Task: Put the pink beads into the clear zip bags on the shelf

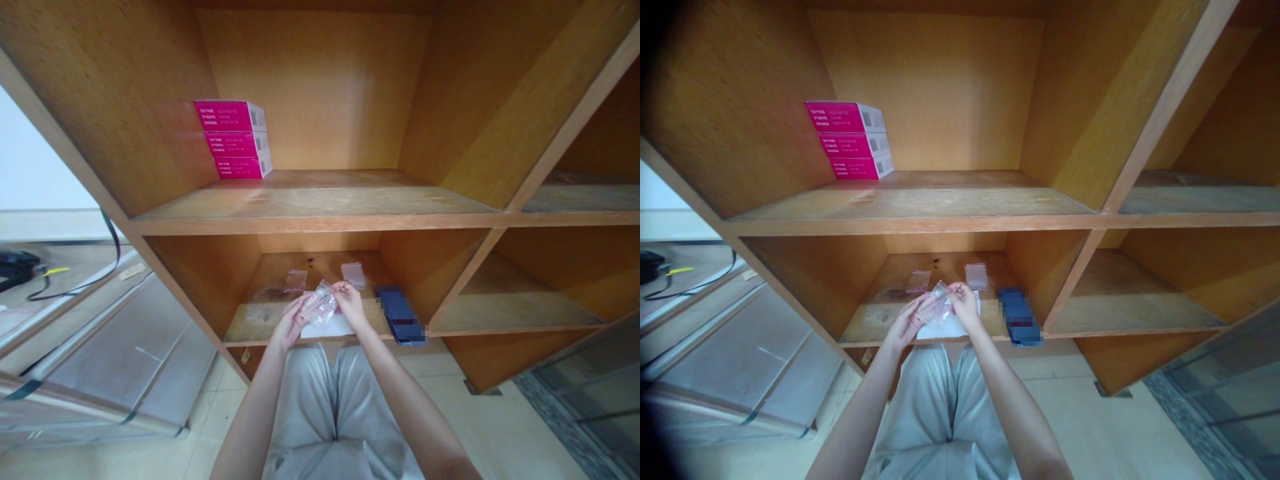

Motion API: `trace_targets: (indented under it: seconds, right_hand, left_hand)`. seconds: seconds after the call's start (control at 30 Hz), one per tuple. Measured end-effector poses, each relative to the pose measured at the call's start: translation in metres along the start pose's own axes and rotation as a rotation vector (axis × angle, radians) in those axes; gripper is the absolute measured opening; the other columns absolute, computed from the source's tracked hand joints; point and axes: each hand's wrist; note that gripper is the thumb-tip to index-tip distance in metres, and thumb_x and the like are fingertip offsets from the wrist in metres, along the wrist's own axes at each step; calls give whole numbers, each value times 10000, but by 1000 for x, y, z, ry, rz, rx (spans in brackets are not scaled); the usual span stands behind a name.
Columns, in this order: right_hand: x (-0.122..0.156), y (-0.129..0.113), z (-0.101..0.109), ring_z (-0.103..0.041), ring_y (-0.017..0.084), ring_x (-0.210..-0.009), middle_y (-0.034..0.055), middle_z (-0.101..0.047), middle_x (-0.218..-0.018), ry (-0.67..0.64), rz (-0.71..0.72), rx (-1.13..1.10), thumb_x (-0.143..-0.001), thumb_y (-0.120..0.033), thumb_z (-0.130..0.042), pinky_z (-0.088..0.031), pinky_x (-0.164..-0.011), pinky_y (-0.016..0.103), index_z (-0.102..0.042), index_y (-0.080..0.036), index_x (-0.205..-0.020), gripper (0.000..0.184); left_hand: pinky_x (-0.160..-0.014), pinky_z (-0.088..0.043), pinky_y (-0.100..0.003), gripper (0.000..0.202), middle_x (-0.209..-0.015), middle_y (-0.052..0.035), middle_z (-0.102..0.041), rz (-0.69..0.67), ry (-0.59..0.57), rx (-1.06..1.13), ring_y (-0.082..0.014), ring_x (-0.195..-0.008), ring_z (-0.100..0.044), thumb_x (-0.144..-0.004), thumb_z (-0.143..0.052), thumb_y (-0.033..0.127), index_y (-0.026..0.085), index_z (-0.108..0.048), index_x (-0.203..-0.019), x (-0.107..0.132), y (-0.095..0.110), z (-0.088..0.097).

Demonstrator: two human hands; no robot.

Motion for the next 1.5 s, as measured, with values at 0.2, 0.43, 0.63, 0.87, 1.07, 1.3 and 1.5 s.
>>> trace_targets:
  seconds: [0.2,0.43,0.63,0.87,1.07,1.3,1.5]
  right_hand:
    - [5,-10,2,-523,113,-630,-18,-573,-687,-264,-23,67,-647,-179,-554,-405,-613,236,-572,-185,-834,188]
    - [15,2,3,-498,101,-576,-17,-560,-698,-289,-43,61,-675,-273,-597,-393,-520,211,-562,-198,-841,186]
    - [25,14,6,-424,79,-445,-33,-513,-553,-116,-99,-16,-673,-386,-611,-326,-410,194,-543,-175,-695,223]
    - [32,25,10,-373,60,-364,-67,-457,-454,-81,-126,-92,-694,-381,-602,-286,-374,185,-538,-173,-680,219]
    - [31,29,12,-357,57,-355,-75,-443,-431,-82,-124,-117,-684,-359,-615,-266,-372,184,-538,-176,-654,200]
    - [33,28,14,-363,57,-354,-73,-444,-433,-133,-129,-89,-689,-358,-612,-274,-371,185,-529,-179,-627,207]
    - [35,25,14,-382,59,-365,-61,-467,-465,-195,-124,-52,-705,-365,-589,-307,-367,183,-544,-180,-653,197]
  left_hand:
    - [-776,-501,-318,210,-823,-94,-689,33,18,-116,-183,-757,-653,-718,-626,243,107,-614,-878,0,-3,-2]
    - [-731,-515,-309,219,-819,-76,-684,-6,8,-207,-172,-727,-653,-663,-675,243,118,-605,-828,1,-6,-4]
    - [-735,-514,-294,207,-753,-26,-674,-27,46,-170,-136,-667,-645,-630,-697,214,131,-605,-796,0,-7,-2]
    - [-706,-510,-284,205,-718,-15,-661,-52,66,-210,-134,-649,-635,-596,-715,225,135,-604,-744,-1,-10,-1]
    - [-614,-486,-226,200,-658,1,-629,-53,82,-258,-110,-599,-603,-584,-714,237,134,-599,-711,-2,-11,1]
    - [-498,-410,-162,165,-617,2,-607,-86,14,-398,-77,-525,-539,-622,-683,256,130,-601,-690,1,-11,-1]
    - [-727,-477,-322,245,-749,-60,-676,-17,-39,-463,-178,-701,-629,-626,-685,311,134,-616,-780,6,-12,-8]
Point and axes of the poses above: each hand's wrist, its own x-axis away from the middle knuckle, its own z-axis out of the back of the hand, y = z × x
